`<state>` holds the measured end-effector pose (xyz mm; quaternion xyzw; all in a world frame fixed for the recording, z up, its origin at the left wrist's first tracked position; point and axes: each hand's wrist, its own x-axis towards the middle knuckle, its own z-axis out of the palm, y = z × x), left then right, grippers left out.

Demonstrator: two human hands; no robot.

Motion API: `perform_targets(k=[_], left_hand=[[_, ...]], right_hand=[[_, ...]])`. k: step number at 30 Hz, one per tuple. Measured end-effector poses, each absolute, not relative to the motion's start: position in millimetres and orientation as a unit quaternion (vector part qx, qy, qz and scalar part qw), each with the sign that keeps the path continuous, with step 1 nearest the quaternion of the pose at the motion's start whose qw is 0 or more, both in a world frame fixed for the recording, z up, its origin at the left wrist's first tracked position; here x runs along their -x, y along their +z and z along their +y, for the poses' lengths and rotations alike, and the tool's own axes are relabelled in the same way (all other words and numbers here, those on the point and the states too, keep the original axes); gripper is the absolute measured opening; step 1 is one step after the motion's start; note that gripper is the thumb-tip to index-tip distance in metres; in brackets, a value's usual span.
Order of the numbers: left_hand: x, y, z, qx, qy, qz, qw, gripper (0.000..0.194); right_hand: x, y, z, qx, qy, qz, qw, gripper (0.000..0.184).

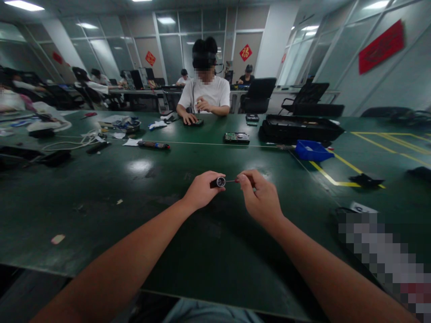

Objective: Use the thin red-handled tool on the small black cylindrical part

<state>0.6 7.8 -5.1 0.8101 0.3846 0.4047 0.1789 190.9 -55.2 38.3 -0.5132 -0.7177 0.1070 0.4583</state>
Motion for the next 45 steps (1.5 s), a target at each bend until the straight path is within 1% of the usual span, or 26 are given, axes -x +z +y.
perform_targets(k=[2,7,10,12,14,18,25,28,33,35,37,38,40,42,45], left_hand=[[-0.3,-5.1,8.1,-0.808,0.408,0.386,0.179,0.036],[0.2,-5.0,9.0,-0.804,0.414,0.384,0.186,0.038],[-0.7,-3.4,8.5,-0.801,0.417,0.386,0.192,0.038],[-1.4,-2.3,7.6,-0.8,0.415,0.387,0.195,0.037],[-2.0,-1.6,6.6,-0.801,0.414,0.384,0.196,0.038],[-2.1,-1.1,5.7,-0.804,0.42,0.375,0.192,0.038],[-2.0,-2.9,6.4,-0.801,0.42,0.377,0.198,0.038],[-2.2,-3.1,5.9,-0.801,0.423,0.373,0.198,0.036],[-1.4,-2.9,5.7,-0.799,0.424,0.375,0.202,0.036],[-0.9,-3.7,6.8,-0.798,0.426,0.375,0.203,0.036],[-0.2,-4.9,8.4,-0.796,0.43,0.376,0.202,0.036],[0.1,-5.5,9.2,-0.794,0.431,0.377,0.202,0.036],[0.5,-6.3,10.5,-0.791,0.435,0.381,0.201,0.037],[0.8,-6.3,11.0,-0.79,0.436,0.382,0.201,0.037],[0.7,-5.1,10.3,-0.789,0.437,0.38,0.204,0.038]], right_hand=[[-189.5,37.4,-53.9,0.51,0.144,-0.692,0.491,0.021],[-192.0,27.8,-37.6,0.483,0.305,-0.562,0.598,0.027],[-198.1,22.9,-27.8,0.483,0.371,-0.494,0.621,0.031],[-200.0,23.2,-27.3,0.49,0.347,-0.495,0.628,0.031],[-198.6,26.1,-31.7,0.501,0.295,-0.523,0.624,0.029],[-192.4,31.6,-42.7,0.524,0.218,-0.582,0.583,0.026],[-193.1,30.2,-44.1,0.53,0.182,-0.615,0.554,0.026],[-193.1,34.7,-46.7,0.533,0.145,-0.637,0.537,0.024],[-193.7,41.4,-50.8,0.571,0.041,-0.668,0.476,0.033],[-194.2,41.3,-51.3,0.548,0.048,-0.691,0.469,0.025],[-194.4,40.9,-52.0,0.508,0.081,-0.723,0.46,0.015],[-194.5,40.8,-52.7,0.49,0.098,-0.738,0.453,0.014],[-194.6,41.1,-54.4,0.47,0.117,-0.759,0.434,0.015],[-194.3,41.3,-56.0,0.47,0.12,-0.762,0.43,0.02],[-193.2,40.5,-56.6,0.486,0.137,-0.723,0.471,0.022]])
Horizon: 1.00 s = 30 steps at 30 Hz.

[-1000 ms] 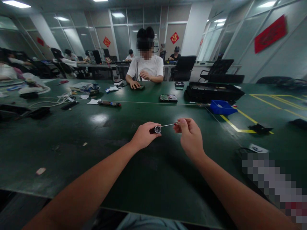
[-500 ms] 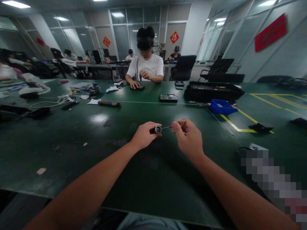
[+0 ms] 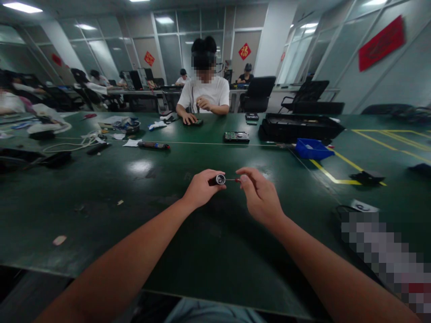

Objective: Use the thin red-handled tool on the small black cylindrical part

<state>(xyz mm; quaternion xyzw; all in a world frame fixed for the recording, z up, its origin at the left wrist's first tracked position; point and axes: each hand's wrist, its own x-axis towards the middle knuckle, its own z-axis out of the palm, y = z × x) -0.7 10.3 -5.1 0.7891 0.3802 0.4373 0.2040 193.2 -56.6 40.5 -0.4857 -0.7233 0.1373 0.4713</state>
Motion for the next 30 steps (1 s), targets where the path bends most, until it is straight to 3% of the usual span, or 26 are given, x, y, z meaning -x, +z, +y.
perform_targets(k=[11,19,30], left_hand=[[1.7,-3.4,10.5,-0.801,0.437,0.362,0.192,0.037],[-0.2,-3.0,7.6,-0.803,0.432,0.364,0.187,0.037],[1.1,-5.8,8.8,-0.801,0.429,0.37,0.192,0.038]], right_hand=[[-198.0,24.5,-29.6,0.463,0.382,-0.486,0.634,0.026],[-191.8,31.7,-45.4,0.514,0.179,-0.605,0.581,0.023],[-192.7,39.7,-50.9,0.545,0.065,-0.673,0.496,0.025]])
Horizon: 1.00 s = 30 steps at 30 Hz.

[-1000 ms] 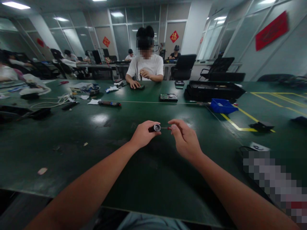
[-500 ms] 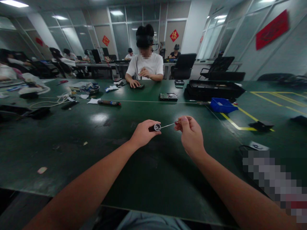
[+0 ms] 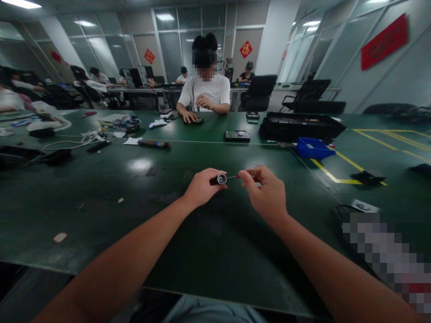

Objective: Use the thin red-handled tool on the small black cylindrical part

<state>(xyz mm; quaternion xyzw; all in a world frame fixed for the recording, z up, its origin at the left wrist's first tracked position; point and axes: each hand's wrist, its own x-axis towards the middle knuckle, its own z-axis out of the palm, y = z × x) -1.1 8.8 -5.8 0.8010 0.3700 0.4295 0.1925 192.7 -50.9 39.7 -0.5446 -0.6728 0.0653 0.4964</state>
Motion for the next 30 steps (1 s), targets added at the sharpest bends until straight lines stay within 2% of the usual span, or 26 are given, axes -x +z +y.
perform_targets(k=[4,7,10,15,20,24,30], left_hand=[[1.7,-5.1,8.4,-0.8,0.427,0.37,0.204,0.038],[1.9,-5.1,8.4,-0.801,0.423,0.369,0.207,0.037],[2.2,-5.8,8.7,-0.803,0.424,0.366,0.204,0.037],[2.2,-5.1,8.9,-0.804,0.421,0.374,0.192,0.036],[0.9,-4.8,8.7,-0.806,0.417,0.373,0.192,0.035],[0.2,-6.4,9.4,-0.802,0.426,0.373,0.191,0.037],[-0.8,-5.9,7.4,-0.804,0.423,0.373,0.187,0.038]], right_hand=[[-194.2,42.6,-52.2,0.559,0.004,-0.68,0.475,0.04],[-193.8,41.1,-53.1,0.546,-0.001,-0.692,0.472,0.042],[-193.2,39.5,-54.7,0.535,0.001,-0.705,0.465,0.038],[-193.7,41.5,-57.4,0.467,0.036,-0.765,0.442,0.014],[-193.6,44.6,-57.7,0.469,0.04,-0.771,0.43,0.021],[-191.4,42.2,-56.1,0.496,0.071,-0.725,0.472,0.02],[-191.0,36.7,-47.7,0.496,0.203,-0.642,0.548,0.024]])
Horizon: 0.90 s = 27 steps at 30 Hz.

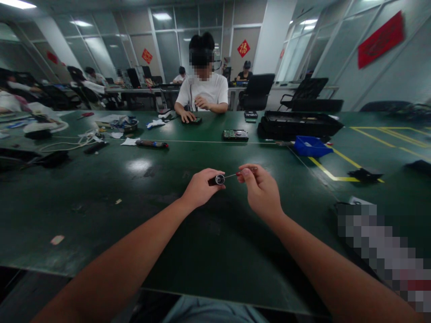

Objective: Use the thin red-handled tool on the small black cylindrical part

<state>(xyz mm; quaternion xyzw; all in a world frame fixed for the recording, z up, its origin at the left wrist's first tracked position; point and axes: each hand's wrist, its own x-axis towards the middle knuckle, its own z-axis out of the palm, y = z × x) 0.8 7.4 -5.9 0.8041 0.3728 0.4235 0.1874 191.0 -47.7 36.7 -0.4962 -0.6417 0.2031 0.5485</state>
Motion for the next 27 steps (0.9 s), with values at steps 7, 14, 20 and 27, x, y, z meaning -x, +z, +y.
perform_targets(k=[7,14,20,27], left_hand=[[-2.0,-2.6,5.9,-0.814,0.414,0.365,0.179,0.038],[-2.2,-3.4,6.6,-0.813,0.405,0.382,0.172,0.038],[-2.6,-3.6,6.3,-0.813,0.409,0.376,0.173,0.038],[-1.7,-5.2,7.5,-0.806,0.419,0.381,0.174,0.038]], right_hand=[[-203.2,19.0,-20.5,0.468,0.416,-0.464,0.627,0.025],[-200.3,29.2,-35.1,0.519,0.205,-0.578,0.595,0.026],[-195.0,33.8,-42.5,0.516,0.178,-0.622,0.561,0.02],[-194.6,36.0,-46.2,0.52,0.145,-0.652,0.533,0.022]])
